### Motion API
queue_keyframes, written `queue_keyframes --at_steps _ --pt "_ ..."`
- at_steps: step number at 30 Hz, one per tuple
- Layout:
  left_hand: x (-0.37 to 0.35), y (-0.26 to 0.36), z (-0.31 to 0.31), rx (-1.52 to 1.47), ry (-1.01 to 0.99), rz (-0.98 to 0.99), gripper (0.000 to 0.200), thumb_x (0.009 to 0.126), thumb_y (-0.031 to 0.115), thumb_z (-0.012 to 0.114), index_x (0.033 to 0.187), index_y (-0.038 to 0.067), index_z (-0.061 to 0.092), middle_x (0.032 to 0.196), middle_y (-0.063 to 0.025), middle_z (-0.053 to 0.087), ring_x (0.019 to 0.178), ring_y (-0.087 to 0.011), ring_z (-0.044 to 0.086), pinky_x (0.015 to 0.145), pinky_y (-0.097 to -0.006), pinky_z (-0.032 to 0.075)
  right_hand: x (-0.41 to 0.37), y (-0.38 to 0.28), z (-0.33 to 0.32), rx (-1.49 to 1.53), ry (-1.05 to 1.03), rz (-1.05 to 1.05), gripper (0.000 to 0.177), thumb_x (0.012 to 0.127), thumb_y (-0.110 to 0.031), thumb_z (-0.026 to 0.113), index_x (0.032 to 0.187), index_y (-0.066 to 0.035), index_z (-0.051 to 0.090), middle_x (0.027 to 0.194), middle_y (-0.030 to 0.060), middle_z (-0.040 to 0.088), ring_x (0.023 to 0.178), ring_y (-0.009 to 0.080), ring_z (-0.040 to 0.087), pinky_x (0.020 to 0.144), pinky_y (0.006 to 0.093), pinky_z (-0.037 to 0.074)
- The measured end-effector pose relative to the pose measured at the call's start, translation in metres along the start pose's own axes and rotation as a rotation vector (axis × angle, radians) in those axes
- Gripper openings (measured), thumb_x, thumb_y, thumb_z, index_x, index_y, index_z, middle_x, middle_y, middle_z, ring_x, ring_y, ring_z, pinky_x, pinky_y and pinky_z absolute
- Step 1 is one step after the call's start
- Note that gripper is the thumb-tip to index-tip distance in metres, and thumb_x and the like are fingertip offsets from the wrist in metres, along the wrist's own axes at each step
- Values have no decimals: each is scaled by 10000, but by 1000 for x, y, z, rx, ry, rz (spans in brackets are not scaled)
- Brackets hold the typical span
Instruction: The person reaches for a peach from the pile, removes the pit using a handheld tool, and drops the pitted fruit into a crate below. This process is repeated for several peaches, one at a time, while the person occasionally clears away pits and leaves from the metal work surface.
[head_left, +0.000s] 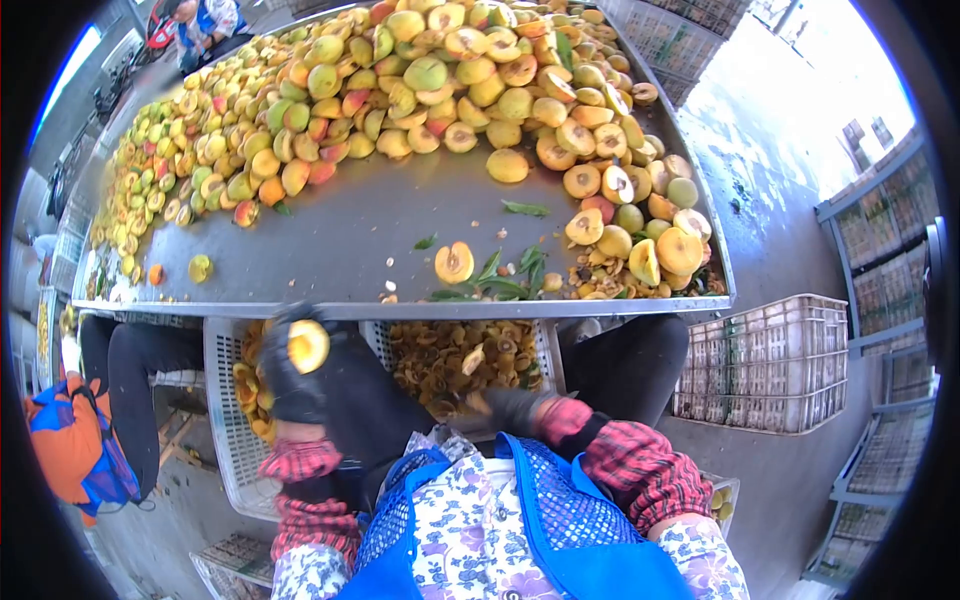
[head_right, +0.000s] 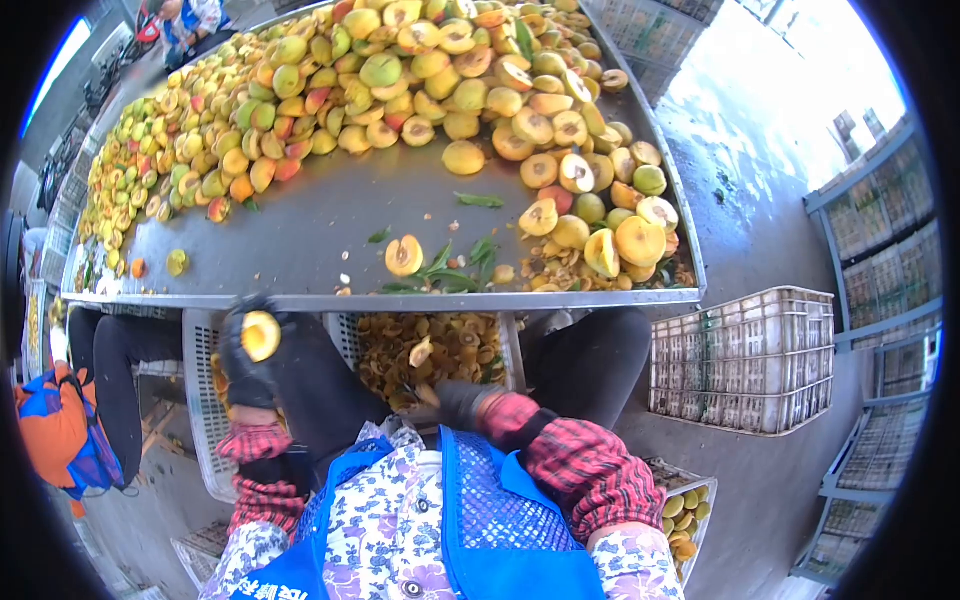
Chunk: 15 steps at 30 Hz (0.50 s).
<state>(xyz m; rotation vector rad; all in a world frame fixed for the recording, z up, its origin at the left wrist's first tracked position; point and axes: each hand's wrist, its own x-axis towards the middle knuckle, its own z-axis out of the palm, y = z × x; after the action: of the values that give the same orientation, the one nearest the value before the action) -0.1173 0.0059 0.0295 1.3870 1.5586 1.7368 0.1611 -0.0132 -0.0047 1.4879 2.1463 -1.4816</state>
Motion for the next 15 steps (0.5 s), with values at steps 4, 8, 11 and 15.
queue_keyframes --at_steps 4,8,11,15 --pt "33 -65 -98 53 71 -360 263 836 132 540 1048 -21 573 1011 -95 595 909 -175 560 818 -274 446 33 39 23 -122 -72 5 403 853 -369 448 952 0 576 899 225 612 885 374 585 766 448 446" --pt "62 -79 -70 576 33 -143 331 814 143 592 1104 -11 553 1026 -75 590 956 -172 538 871 -279 403 24 33 6 -1 -64 11 393 847 -347 459 965 11 571 896 262 592 894 406 564 766 452 438" --pt "92 -22 28 239 -136 -353 372 777 73 613 1133 -4 539 1042 -83 571 938 -149 545 794 -261 455 13 25 -14 42 -72 -56 393 837 -340 465 940 25 567 881 278 586 885 406 566 747 454 437" --pt "129 -5 162 425 -473 -169 414 776 193 623 1116 -30 545 1070 -131 596 934 -181 578 811 -286 448 16 34 -22 180 -75 -6 412 806 -339 489 940 46 545 878 278 584 872 415 564 723 456 442"
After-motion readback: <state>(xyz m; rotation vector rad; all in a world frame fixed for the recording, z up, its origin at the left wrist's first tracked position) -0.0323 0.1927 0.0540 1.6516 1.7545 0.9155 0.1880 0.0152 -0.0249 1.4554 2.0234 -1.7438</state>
